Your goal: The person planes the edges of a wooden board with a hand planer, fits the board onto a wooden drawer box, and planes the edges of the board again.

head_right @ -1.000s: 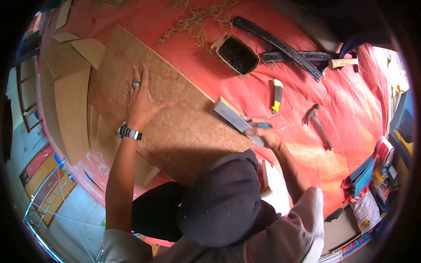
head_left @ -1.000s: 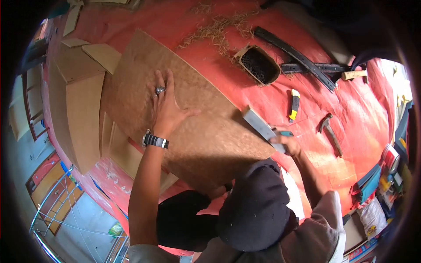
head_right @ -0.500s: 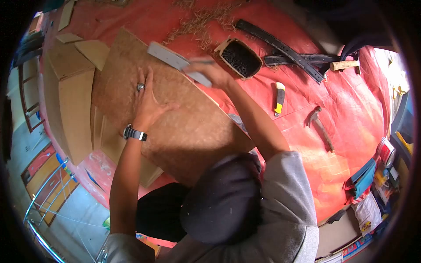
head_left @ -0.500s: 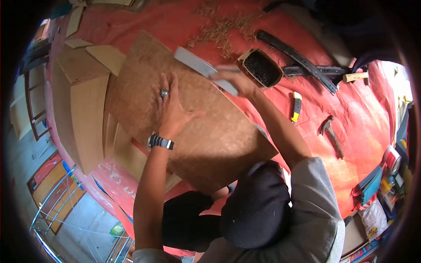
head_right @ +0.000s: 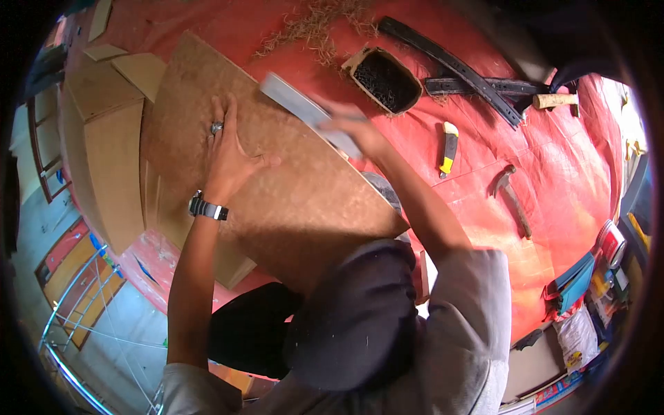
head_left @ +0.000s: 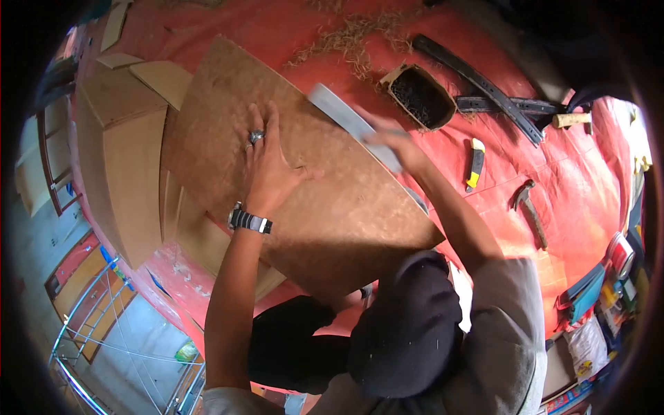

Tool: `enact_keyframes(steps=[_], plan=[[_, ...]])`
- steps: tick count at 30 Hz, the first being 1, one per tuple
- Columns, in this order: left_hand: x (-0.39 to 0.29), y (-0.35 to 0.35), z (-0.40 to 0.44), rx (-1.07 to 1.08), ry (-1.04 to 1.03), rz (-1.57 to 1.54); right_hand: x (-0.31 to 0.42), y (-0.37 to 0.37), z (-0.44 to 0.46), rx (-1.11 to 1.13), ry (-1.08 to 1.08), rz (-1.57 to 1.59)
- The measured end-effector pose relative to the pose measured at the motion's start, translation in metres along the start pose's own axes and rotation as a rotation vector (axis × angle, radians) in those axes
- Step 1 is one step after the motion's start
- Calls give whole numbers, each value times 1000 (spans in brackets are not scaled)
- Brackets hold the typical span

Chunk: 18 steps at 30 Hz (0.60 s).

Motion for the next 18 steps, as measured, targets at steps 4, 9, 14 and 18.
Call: enact_keyframes(steps=[4,9,14,18], plan=[[2,3,8,-18,-44,-20,11,-24,80,50,-94,241],[6,-4,8,-10,-45,-106,15,-13,-6,-41,-16,-14],[-1,3,4,32,28,-7,8,34,-138,-59,-300,-51],[-1,3,5,19,-2,-57,10,2,-57,-155,-168,92]])
Point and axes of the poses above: each hand's wrist, its own z-axis towards the middle knuckle, its own y-axis out of the back of the hand, x = y × z, the point moved 2 cm from there along z, towards the middle knuckle, and after that the axes turned 14 degrees about z, right-handed, at the moved point
